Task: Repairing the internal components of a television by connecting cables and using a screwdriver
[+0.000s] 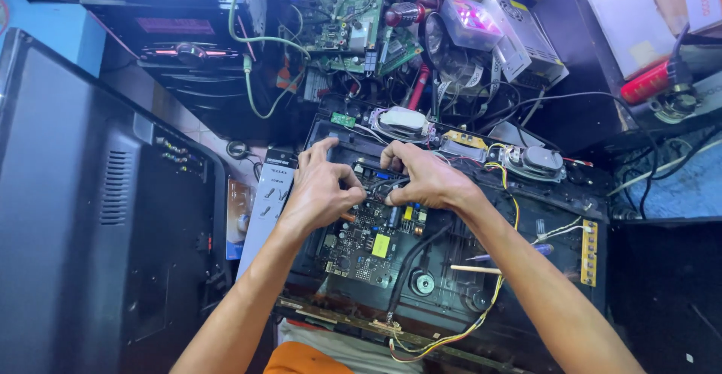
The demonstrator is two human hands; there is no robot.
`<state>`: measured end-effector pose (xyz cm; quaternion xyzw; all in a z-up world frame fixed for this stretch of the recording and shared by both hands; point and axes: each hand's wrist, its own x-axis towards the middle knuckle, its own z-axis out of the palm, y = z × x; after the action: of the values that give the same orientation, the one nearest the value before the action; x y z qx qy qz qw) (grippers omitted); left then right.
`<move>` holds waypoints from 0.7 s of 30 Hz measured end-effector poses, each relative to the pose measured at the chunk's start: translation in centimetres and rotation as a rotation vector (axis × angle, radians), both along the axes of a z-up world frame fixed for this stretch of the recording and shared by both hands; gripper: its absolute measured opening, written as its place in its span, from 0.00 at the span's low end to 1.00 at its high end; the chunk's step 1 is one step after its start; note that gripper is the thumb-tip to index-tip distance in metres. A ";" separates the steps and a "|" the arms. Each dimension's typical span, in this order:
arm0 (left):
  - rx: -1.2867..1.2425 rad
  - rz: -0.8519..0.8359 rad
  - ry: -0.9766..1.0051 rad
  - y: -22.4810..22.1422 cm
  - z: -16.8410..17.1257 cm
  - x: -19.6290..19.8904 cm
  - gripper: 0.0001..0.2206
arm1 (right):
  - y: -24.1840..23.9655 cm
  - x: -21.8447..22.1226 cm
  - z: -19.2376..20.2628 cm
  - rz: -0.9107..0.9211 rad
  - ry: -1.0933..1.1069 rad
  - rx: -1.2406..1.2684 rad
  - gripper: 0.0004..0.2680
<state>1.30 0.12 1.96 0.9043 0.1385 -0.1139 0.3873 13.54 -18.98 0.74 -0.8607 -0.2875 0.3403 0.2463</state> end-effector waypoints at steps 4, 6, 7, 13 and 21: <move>0.002 -0.007 0.008 0.1 0.0 0.2 0.08 | 0.0 0.0 0.5 0.000 0.011 -0.012 0.22; 0.014 -0.019 0.016 0.2 0.0 0.3 0.07 | 0.4 -0.1 0.8 0.046 -0.004 -0.024 0.21; 0.015 -0.013 0.019 0.1 -0.2 0.0 0.07 | 0.4 -0.3 0.8 0.052 -0.001 -0.024 0.21; 0.004 -0.021 -0.037 -0.1 -0.6 -0.1 0.06 | 0.2 0.0 0.8 0.051 -0.016 -0.049 0.22; -0.025 -0.090 -0.222 -1.6 1.1 -2.2 0.10 | 0.0 0.2 0.9 0.021 0.021 -0.064 0.21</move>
<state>-0.92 -1.50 3.06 0.9117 0.0525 -0.0321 0.4062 13.74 -18.96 1.66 -0.8616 -0.2830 0.3608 0.2179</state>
